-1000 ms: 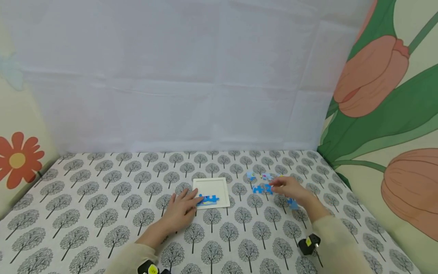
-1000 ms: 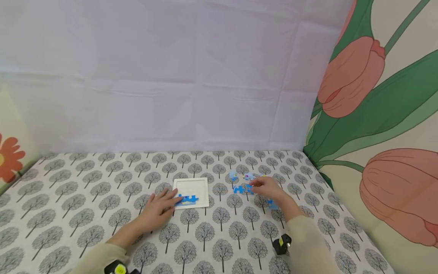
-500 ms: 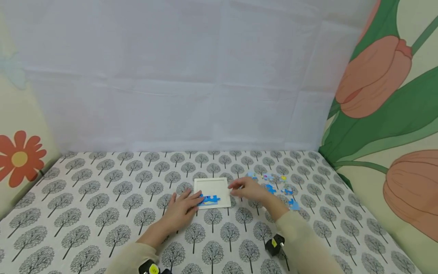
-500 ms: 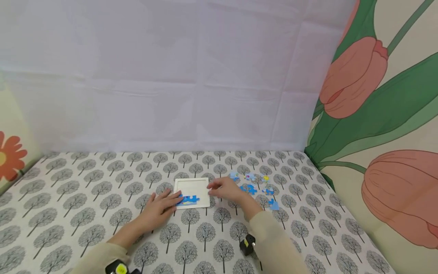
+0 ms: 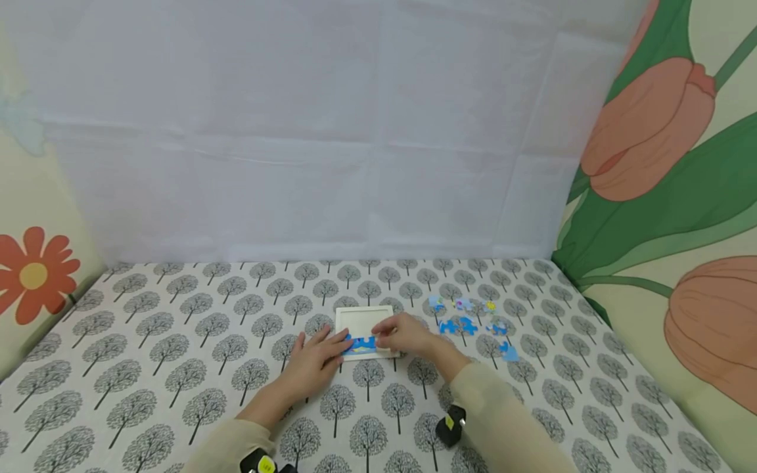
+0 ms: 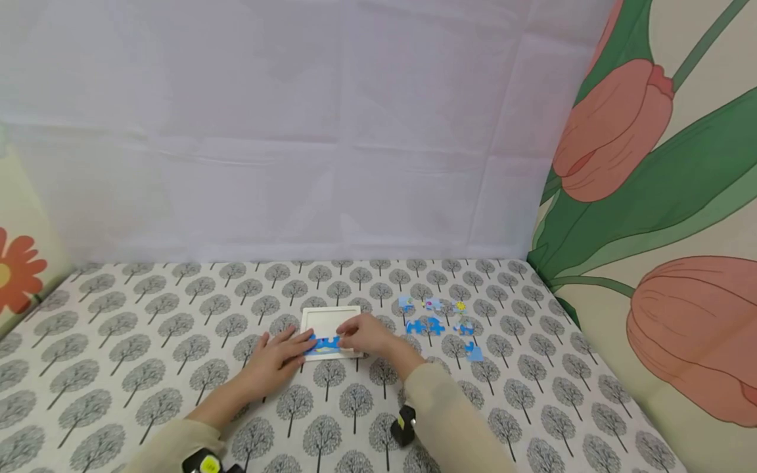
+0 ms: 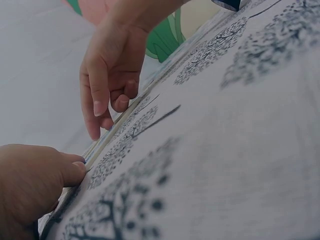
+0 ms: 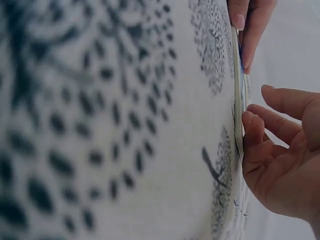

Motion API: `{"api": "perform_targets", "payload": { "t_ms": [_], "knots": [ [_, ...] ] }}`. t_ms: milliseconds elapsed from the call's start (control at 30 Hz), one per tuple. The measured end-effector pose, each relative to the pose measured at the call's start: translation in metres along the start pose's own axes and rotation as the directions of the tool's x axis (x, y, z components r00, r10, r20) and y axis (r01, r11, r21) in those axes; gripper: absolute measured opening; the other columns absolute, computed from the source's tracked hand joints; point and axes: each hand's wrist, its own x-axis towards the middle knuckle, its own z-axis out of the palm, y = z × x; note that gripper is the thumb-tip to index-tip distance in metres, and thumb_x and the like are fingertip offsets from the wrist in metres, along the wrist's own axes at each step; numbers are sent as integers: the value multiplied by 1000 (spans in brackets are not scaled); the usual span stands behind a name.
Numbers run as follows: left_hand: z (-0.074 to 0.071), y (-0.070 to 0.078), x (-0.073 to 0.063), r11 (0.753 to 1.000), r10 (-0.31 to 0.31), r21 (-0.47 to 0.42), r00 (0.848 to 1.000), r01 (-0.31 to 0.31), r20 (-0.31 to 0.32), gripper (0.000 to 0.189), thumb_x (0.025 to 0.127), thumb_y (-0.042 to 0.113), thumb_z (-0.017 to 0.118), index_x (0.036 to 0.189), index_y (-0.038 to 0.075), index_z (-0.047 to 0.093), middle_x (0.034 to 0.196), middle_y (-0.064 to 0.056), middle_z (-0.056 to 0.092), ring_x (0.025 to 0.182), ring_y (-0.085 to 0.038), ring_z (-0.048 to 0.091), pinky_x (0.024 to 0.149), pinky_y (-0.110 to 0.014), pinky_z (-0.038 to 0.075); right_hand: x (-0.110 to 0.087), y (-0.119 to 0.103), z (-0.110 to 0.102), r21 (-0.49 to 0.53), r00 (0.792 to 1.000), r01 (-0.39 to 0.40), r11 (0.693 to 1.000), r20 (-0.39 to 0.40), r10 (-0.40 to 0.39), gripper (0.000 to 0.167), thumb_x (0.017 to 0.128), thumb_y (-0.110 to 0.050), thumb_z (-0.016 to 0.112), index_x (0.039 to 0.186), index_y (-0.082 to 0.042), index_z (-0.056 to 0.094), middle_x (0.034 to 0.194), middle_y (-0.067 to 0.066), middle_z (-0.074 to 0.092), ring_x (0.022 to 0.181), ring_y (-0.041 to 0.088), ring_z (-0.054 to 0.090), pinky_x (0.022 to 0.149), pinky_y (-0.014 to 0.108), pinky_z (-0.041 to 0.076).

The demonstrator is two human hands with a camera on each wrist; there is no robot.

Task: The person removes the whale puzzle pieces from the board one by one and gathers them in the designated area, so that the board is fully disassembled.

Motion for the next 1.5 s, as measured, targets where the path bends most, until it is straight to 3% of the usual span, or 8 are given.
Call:
{"api": "perform_targets", "payload": {
  "t_ms": [333,500,800,1033,1333,1500],
  "knots": [
    [-1,2,0,1000,-10,5,1000,10,10,33,84,12,54,117,9,56,126,-6,45,120,-37,28,90,-63,8,3,7,10,-109,996,8,994,-91,-18,21,74,-10,66,95,-8,66,76,-4,53,69,12,48,62,26,41],
    [-3,4,0,1000,-27,-9,1000,27,9,33,84,11,55,116,9,57,126,-6,45,120,-36,28,90,-63,8,6,5,12,-164,997,10,986,-76,-22,19,71,-12,69,89,-9,63,74,-3,51,69,12,46,65,27,39],
    [-4,7,0,999,-40,-19,999,40,10,32,83,10,56,116,7,57,126,-6,45,120,-35,28,90,-63,7,10,0,16,-239,996,-56,969,-77,38,18,70,-13,70,84,-13,59,74,-4,50,67,11,44,62,26,38],
    [-4,6,1,999,-51,-15,999,52,15,32,84,11,55,116,8,57,126,-5,45,120,-35,28,90,-63,7,10,1,17,-220,994,-64,973,-104,42,20,69,-10,70,84,-12,57,76,-4,50,70,11,46,67,26,38],
    [-3,6,2,999,-50,-12,999,50,14,32,84,11,55,116,7,57,125,-6,46,120,-35,29,90,-63,7,5,3,15,-53,992,49,997,-117,-55,16,73,0,64,84,-8,56,76,0,51,67,14,46,59,26,39],
    [-5,7,1,999,-50,-12,999,50,17,32,84,10,55,117,7,56,126,-6,45,120,-34,29,90,-63,8,5,5,15,-11,989,68,998,-130,-68,14,73,3,61,83,-6,56,74,0,50,65,13,45,56,24,39]
  ]
}}
